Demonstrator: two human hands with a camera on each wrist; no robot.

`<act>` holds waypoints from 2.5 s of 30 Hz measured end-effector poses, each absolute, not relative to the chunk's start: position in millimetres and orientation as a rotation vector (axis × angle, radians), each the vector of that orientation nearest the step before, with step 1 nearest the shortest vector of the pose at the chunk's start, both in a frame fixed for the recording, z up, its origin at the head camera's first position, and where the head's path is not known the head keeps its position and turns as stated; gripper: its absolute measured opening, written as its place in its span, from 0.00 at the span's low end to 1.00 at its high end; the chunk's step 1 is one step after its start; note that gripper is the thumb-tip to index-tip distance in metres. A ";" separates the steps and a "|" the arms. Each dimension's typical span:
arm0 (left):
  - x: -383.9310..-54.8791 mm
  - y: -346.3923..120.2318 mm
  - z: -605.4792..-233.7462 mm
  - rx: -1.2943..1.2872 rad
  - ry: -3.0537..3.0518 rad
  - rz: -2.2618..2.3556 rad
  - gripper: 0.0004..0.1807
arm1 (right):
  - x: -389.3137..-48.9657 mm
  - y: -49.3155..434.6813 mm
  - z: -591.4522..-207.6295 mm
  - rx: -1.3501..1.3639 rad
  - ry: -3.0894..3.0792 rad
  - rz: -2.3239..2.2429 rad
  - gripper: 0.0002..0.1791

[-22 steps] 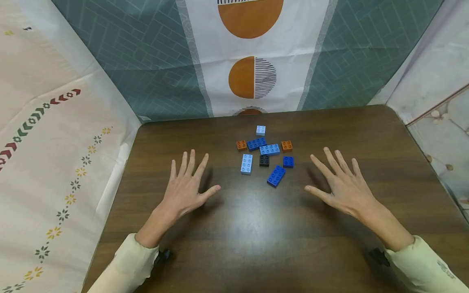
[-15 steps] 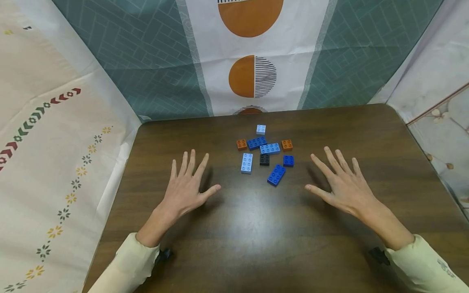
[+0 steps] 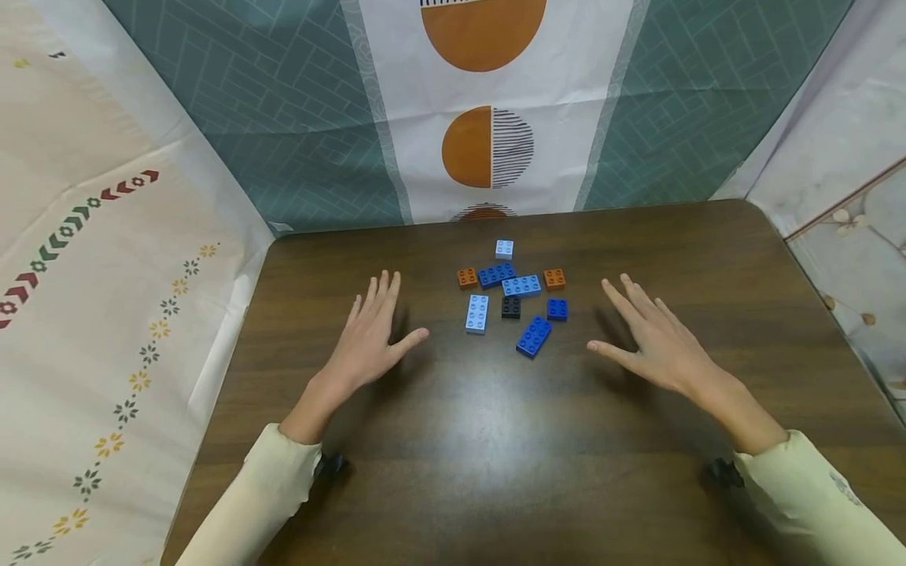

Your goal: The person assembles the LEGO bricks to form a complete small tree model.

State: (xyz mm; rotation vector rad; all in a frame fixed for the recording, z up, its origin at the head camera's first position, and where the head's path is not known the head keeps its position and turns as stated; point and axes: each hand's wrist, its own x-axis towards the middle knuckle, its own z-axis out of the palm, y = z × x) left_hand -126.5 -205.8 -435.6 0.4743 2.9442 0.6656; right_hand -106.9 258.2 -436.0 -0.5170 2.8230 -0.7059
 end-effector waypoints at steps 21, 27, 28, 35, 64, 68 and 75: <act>-202.1 -171.8 -468.5 0.297 2.541 1.418 0.59 | -182.0 246.8 -460.8 -0.491 2.481 -1.327 0.55; -210.7 -159.1 -477.1 0.325 2.533 1.441 0.54 | -193.1 235.8 -466.3 -0.465 2.504 -1.386 0.45; -211.8 -157.0 -477.9 0.333 2.540 1.438 0.53 | -195.2 234.3 -467.6 -0.461 2.516 -1.391 0.43; -221.3 -143.4 -482.6 0.390 2.577 1.462 0.45 | -209.4 225.5 -476.3 -0.419 2.513 -1.462 0.36; -219.5 -137.6 -475.6 0.372 2.830 1.313 0.26 | -211.6 215.3 -466.8 -0.303 2.671 -1.486 0.22; -213.4 -140.6 -466.3 0.414 2.804 1.389 0.25 | -199.7 212.5 -456.2 -0.354 2.654 -1.505 0.22; -197.1 -138.7 -446.5 0.568 2.776 1.466 0.25 | -172.2 195.3 -441.1 -0.537 2.547 -1.604 0.21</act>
